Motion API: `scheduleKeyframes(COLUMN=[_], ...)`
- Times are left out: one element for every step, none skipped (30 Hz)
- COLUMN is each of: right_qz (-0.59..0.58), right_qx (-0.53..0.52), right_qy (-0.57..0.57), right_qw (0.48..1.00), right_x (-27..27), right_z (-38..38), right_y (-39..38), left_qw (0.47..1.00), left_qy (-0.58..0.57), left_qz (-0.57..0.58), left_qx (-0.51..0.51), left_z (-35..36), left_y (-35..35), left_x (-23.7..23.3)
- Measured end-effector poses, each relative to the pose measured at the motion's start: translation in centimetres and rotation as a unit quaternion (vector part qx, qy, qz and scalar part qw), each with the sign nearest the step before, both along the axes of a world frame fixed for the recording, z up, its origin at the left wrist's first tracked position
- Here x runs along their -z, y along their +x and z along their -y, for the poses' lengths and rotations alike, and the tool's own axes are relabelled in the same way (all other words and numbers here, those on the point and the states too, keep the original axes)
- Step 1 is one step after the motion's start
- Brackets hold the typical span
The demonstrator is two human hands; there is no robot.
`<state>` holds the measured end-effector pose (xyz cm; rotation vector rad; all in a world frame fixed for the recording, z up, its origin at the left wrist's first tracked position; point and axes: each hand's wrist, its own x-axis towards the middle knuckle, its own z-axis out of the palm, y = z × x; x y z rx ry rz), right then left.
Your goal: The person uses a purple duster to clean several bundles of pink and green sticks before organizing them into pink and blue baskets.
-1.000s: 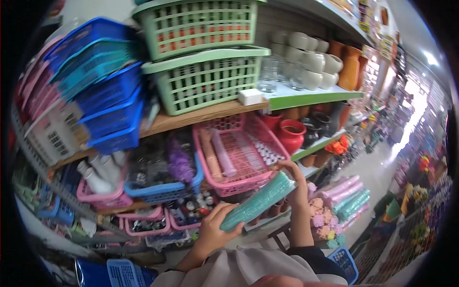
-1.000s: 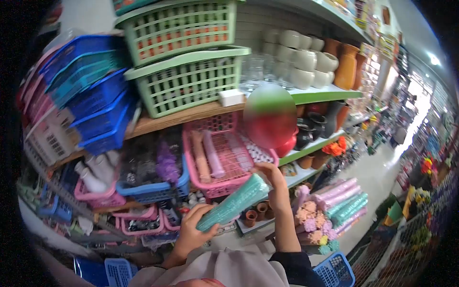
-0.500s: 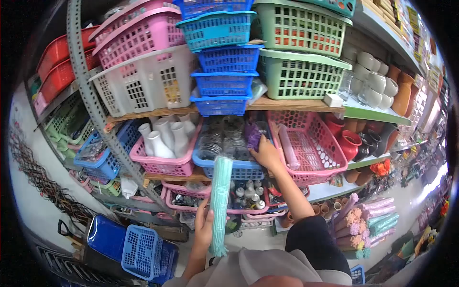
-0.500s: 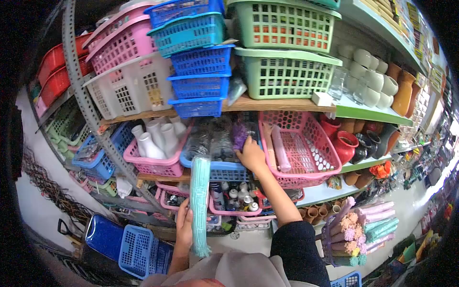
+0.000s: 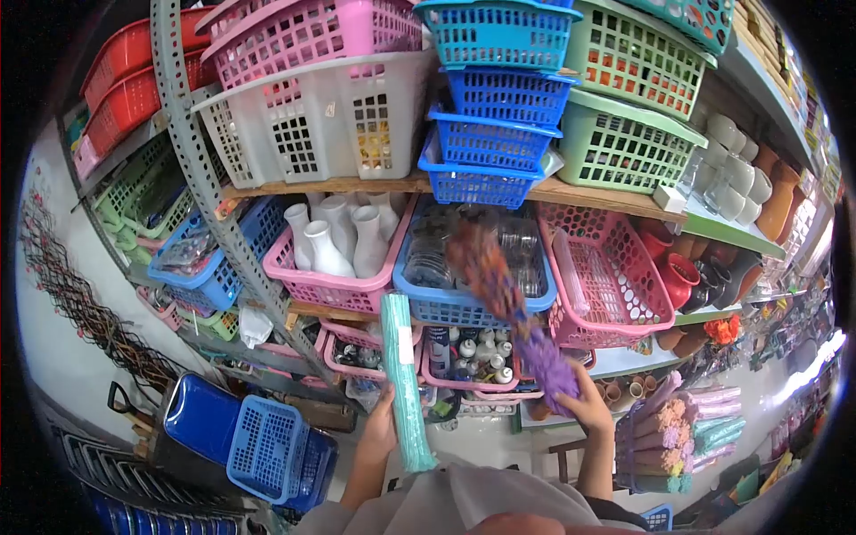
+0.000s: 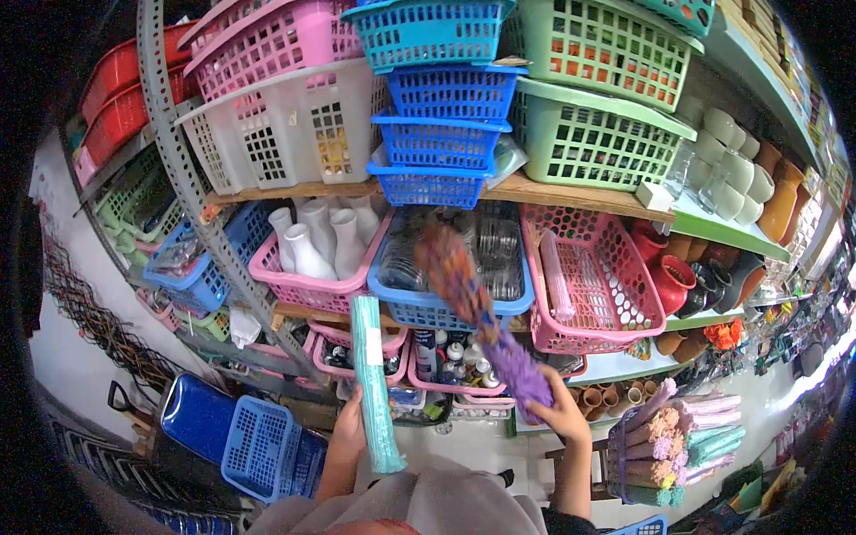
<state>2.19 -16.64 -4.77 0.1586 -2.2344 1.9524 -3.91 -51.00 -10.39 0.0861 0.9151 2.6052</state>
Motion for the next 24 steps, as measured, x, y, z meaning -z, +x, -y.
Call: scheduleKeyframes(right_qz=[0.036,0.072,0.079,0.087,0.099,0.109,0.121,0.132,0.145,0.157,0.119,0.042,0.141,0.239,0.192,0.143,0.063,0.062,0.131,0.198,0.127,0.071,0.062,0.053], right_qx=[-0.019,-0.037,-0.07,-0.103,-0.167,-0.228,-0.28,-0.332,-0.345,-0.358,-0.34,-0.315,-0.251,-0.185,-0.178,-0.172,-0.178,-0.188,-0.262,-0.334,-0.422,-0.519,-0.519,-0.519], right_qy=[-0.009,-0.019,-0.016,-0.014,0.02,0.081,0.118,0.154,0.197,0.24,0.254,0.245,0.197,0.148,0.125,0.101,0.103,0.105,0.135,0.165,0.229,0.214,0.208,0.201], right_qw=[0.999,0.997,0.994,0.991,0.981,0.964,0.945,0.921,0.906,0.888,0.898,0.916,0.937,0.942,0.957,0.969,0.977,0.975,0.947,0.907,0.868,0.824,0.827,0.829], right_x=[0.2,0.4,0.7,0.9,2.1,1.4,1.2,0.9,-0.5,-1.6,-0.2,-0.6,-0.8,-0.8,-0.8,-0.6,1.0,0.6,0.0,-0.3,1.0,2.0,2.4,2.6], right_z=[-0.1,-0.2,-0.4,-0.6,-1.6,-1.7,-1.5,-1.3,-0.5,0.2,-0.3,0.4,0.9,1.6,2.6,3.6,4.1,4.7,5.3,5.8,5.8,6.0,6.2,6.6], right_y=[1.3,2.1,2.5,3.0,2.8,2.5,1.9,1.0,-0.2,-1.1,-2.1,-3.2,-4.0,-4.7,-5.5,-6.3,-7.3,-7.5,-7.4,-7.6,-8.2,-8.9,-9.2,-9.5], left_qw=[0.999,0.999,1.0,1.0,0.998,0.976,0.96,0.93,0.946,0.947,0.966,0.98,0.98,0.99,0.995,0.998,0.998,0.998,0.996,0.996,0.996,0.992,0.997,0.997], left_qy=[0.024,0.025,0.018,0.011,0.041,0.184,0.217,0.248,0.248,0.248,0.193,0.138,0.14,0.087,0.034,-0.02,-0.018,-0.034,-0.051,-0.049,-0.01,0.03,-0.027,-0.026], left_qz=[0.023,0.029,0.024,0.019,0.047,0.11,0.102,0.091,0.046,0.05,0.074,0.097,0.099,0.079,0.058,0.037,0.037,0.055,0.073,0.074,0.071,0.067,0.071,0.072], left_qx=[0.009,0.007,0.002,-0.002,0.02,0.037,0.148,0.256,0.202,0.2,0.153,0.103,0.098,0.083,0.067,0.049,0.04,0.023,0.006,-0.004,0.05,0.103,0.028,0.019], left_z=[0.1,-0.1,-0.4,-0.4,0.1,0.1,0.5,0.8,0.6,0.8,1.1,1.3,1.5,1.7,2.0,2.3,2.6,2.8,3.2,4.2,5.8,6.5,6.3,6.4], left_y=[-0.1,-0.3,-0.6,-0.5,-0.8,-1.8,-1.4,-1.2,-1.1,-0.7,-0.4,-0.1,0.2,0.3,0.3,0.4,0.7,1.1,1.5,1.4,0.8,0.9,1.7,2.2], left_x=[0.4,0.4,0.0,0.1,2.0,5.6,2.3,-0.9,1.1,1.2,1.4,1.4,1.4,1.3,1.1,0.9,0.4,-0.3,-0.7,0.8,3.5,3.4,3.3,3.4])
